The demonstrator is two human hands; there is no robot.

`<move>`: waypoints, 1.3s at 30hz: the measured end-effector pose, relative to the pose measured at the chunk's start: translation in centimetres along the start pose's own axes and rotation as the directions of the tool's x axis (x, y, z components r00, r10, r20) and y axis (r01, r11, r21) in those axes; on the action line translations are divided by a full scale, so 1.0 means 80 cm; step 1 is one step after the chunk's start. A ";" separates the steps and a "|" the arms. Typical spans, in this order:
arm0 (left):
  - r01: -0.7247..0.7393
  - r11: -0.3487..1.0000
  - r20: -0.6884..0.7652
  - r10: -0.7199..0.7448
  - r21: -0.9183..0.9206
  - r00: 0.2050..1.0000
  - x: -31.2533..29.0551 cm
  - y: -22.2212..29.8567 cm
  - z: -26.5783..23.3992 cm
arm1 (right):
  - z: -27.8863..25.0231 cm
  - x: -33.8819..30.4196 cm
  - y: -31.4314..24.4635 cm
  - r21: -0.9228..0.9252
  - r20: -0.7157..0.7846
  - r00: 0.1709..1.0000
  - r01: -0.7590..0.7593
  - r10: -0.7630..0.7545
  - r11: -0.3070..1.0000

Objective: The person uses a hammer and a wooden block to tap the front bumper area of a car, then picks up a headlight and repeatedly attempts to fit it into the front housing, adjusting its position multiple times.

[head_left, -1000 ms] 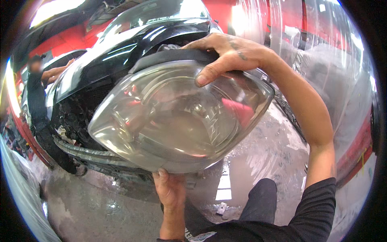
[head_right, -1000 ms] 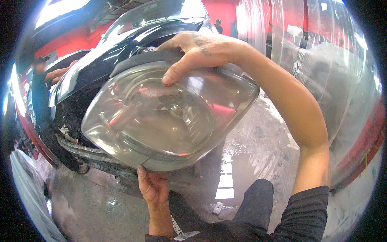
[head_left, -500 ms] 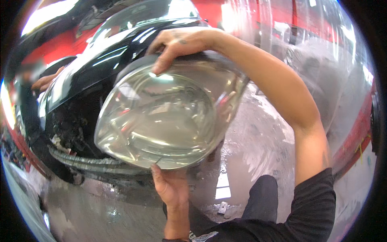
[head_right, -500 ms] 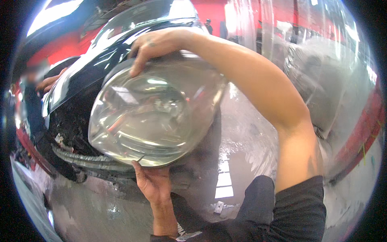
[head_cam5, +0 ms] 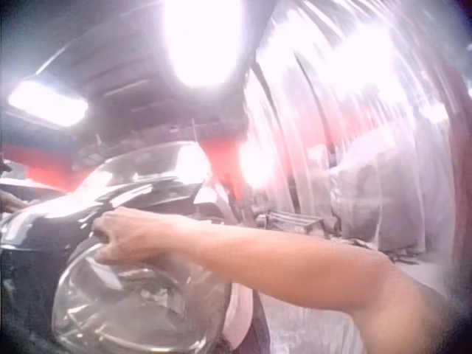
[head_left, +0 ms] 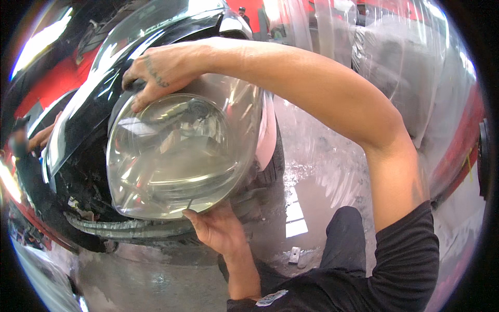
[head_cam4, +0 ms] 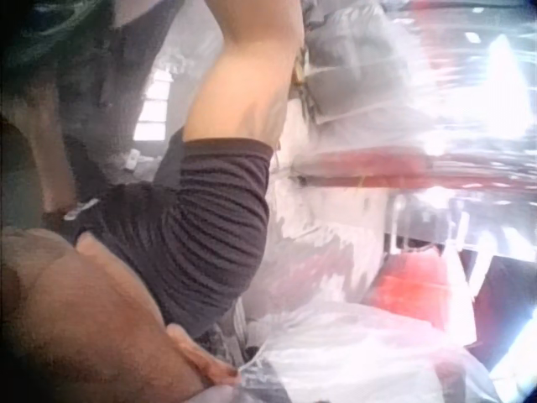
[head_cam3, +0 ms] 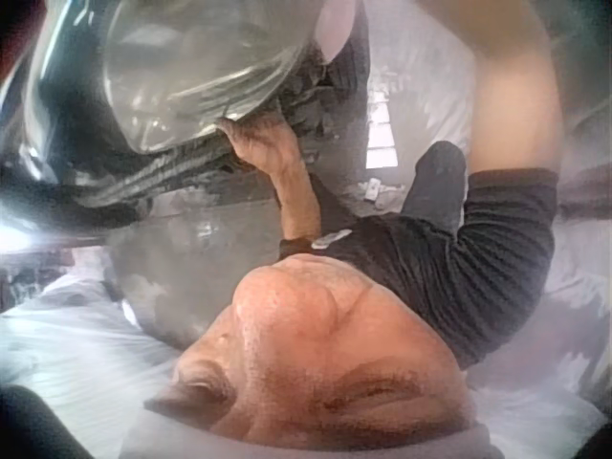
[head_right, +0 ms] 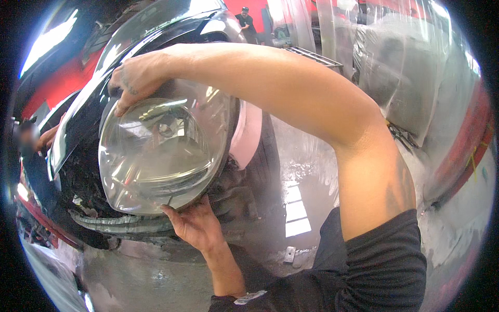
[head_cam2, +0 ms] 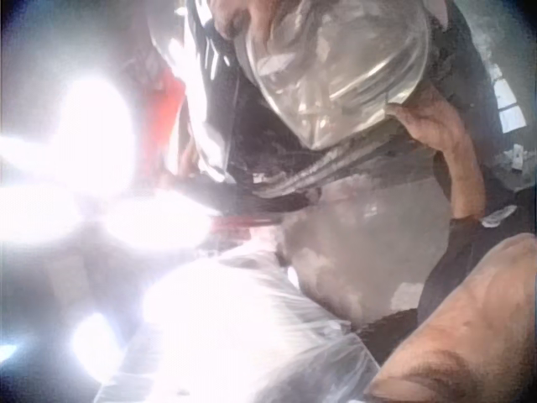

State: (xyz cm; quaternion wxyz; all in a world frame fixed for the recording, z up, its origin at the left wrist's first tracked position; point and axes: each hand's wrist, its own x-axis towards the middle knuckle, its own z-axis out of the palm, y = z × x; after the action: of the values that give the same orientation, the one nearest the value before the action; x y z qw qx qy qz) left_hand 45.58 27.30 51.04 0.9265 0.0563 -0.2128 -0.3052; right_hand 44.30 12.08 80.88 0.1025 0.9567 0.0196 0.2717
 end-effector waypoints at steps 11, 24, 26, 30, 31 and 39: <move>-0.029 0.998 -0.016 0.030 0.058 0.999 0.002 -0.019 0.012 | 0.051 -0.090 -0.003 -0.210 -0.684 0.673 0.189 -0.282 0.959; 0.030 0.967 0.001 -0.031 0.253 1.000 -0.009 -0.016 0.028 | 0.177 -0.293 -0.196 0.956 0.249 0.544 -0.005 0.802 -0.294; 0.017 0.971 0.063 -0.033 0.237 0.997 -0.011 -0.016 0.029 | 0.175 -0.285 -0.200 0.923 0.351 0.494 -0.041 0.796 -0.382; 0.042 0.946 -0.011 -0.041 0.321 0.999 -0.009 -0.010 0.026 | 0.180 -0.272 -0.195 0.928 0.248 0.603 0.078 0.758 -0.365; 0.049 0.945 0.073 -0.076 0.325 0.994 -0.009 -0.007 0.023 | 0.184 -0.268 -0.195 0.951 0.186 0.619 0.084 0.763 -0.299; 0.068 0.931 0.085 -0.105 0.358 0.991 -0.010 0.004 -0.002 | 0.201 -0.236 -0.209 0.864 0.172 0.619 0.279 0.767 -0.418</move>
State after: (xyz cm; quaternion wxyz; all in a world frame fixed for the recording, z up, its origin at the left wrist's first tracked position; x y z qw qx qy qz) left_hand 45.22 28.05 50.71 0.8747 0.2159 -0.3091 -0.3047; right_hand 36.94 23.65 54.30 -0.7983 0.4052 -0.0161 0.4453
